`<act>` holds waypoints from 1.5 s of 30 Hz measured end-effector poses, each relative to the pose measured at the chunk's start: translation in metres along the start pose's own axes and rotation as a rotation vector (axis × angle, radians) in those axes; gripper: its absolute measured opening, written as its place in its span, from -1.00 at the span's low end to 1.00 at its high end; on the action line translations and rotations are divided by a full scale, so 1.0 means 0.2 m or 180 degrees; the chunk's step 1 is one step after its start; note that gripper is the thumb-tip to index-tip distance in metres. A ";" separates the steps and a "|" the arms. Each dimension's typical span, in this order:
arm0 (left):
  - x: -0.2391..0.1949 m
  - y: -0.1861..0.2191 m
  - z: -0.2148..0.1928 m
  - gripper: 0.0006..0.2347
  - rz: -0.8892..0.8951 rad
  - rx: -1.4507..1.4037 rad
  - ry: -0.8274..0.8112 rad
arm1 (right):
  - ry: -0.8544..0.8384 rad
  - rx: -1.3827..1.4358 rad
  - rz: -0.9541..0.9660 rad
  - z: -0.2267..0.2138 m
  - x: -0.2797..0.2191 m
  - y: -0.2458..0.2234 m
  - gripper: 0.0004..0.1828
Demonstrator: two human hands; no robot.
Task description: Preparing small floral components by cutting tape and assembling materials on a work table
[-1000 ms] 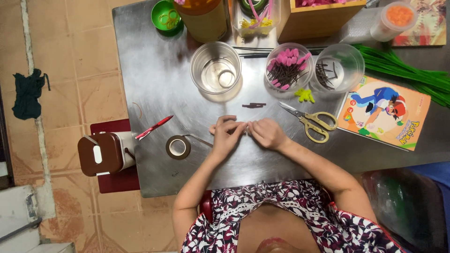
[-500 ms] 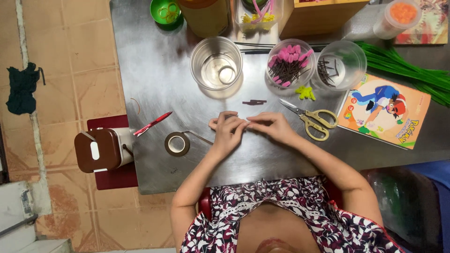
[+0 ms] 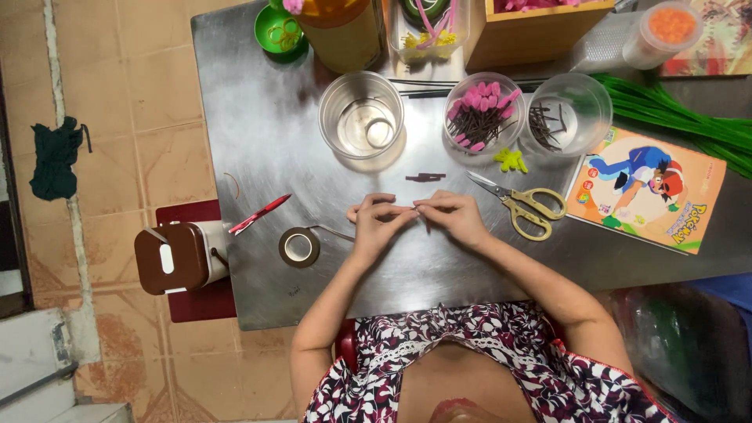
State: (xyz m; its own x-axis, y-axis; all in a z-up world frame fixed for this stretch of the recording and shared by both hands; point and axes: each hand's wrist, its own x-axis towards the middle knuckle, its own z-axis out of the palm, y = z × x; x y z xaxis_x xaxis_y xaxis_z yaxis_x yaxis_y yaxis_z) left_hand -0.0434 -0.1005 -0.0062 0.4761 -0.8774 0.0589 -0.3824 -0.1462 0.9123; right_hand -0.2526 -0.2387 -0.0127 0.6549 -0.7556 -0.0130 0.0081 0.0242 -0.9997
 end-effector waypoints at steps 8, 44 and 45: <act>-0.02 -0.01 0.01 -0.82 -0.0096 -0.0211 -0.0186 | 0.0233 0.1182 0.1162 0.05 -0.01 0.02 -0.93; -0.08 0.02 0.10 -0.88 0.0461 0.0637 -0.0163 | 0.0172 0.0686 0.0682 0.07 -0.05 0.21 -0.60; -0.08 0.01 0.11 -0.88 0.0358 0.0658 -0.0206 | 0.0052 0.0525 0.0437 0.09 -0.05 0.16 -0.31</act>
State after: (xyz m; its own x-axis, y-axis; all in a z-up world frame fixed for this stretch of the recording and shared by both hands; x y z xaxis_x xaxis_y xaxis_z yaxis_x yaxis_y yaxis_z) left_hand -0.0695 -0.0958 -0.0133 0.3722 -0.9199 0.1234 -0.5873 -0.1304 0.7988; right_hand -0.2443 -0.2187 -0.0432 0.6460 -0.7484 -0.1504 0.0441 0.2333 -0.9714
